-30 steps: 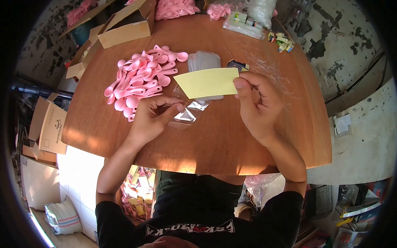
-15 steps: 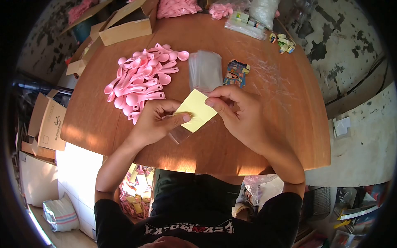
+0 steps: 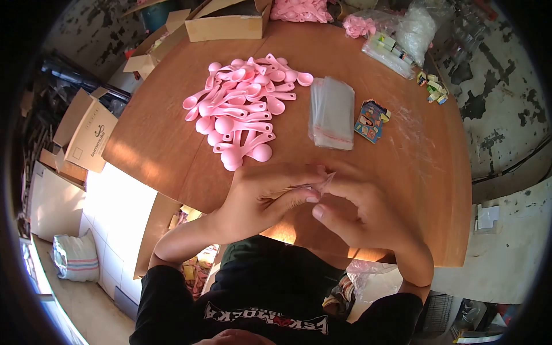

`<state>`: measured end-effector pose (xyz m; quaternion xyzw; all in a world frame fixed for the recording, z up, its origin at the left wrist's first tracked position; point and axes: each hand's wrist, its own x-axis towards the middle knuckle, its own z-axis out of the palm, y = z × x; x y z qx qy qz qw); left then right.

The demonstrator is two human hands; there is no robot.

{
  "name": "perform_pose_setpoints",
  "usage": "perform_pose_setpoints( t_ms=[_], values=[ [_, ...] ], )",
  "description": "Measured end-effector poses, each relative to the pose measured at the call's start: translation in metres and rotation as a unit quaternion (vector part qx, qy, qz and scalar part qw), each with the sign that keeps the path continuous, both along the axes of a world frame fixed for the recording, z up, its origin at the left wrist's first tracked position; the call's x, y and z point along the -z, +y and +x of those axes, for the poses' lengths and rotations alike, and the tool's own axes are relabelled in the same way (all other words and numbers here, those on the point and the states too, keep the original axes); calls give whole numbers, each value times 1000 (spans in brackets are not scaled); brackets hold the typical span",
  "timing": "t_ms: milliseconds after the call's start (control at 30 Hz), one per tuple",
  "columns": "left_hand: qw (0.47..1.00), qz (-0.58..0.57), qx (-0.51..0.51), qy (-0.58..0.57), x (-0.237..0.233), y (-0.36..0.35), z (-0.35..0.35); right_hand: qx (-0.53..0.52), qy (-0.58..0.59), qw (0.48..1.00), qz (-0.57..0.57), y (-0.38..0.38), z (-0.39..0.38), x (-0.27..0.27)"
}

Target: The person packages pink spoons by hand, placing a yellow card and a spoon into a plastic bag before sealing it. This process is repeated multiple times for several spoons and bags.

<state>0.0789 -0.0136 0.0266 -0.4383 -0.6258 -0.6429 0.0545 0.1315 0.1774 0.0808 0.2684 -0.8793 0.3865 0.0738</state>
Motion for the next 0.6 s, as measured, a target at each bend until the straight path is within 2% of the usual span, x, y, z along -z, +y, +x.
perform_pose_setpoints(
  t_ms=[67,100,133,200,267,367,400,433,500,533,567,600],
  values=[
    [1000,-2,12,22,1,-1,0,-32,-111,992,59,0,3,-6],
    [997,-20,-13,68,-1,-3,-1,-22,-123,985,116,-1,2,-5],
    [992,-37,-37,114,-4,-5,-1,-19,-124,985,116,-4,1,-5],
    [993,-47,-53,99,-12,-13,4,-18,-112,992,61,-11,-4,-8],
    [992,-93,-35,-80,-11,-23,7,-54,-102,992,48,-13,-16,-17],
    [981,-120,-82,-129,4,-40,10,-219,-114,968,-41,0,-65,-15],
    [972,-145,-98,-159,6,-45,11,-162,-178,968,-76,3,-85,-15],
    [977,-89,-115,-158,16,-43,12,-103,-240,959,-111,5,-104,-14],
    [972,-93,-110,-188,22,-46,15,-55,-169,977,-119,9,-137,8],
    [965,-96,-111,-218,25,-47,17,2,-74,997,-27,13,-164,22],
    [966,-95,-107,-217,30,-47,19,61,22,996,68,17,-190,36],
    [961,-90,-106,-239,35,-47,20,64,23,995,70,21,-210,48]
  ],
)
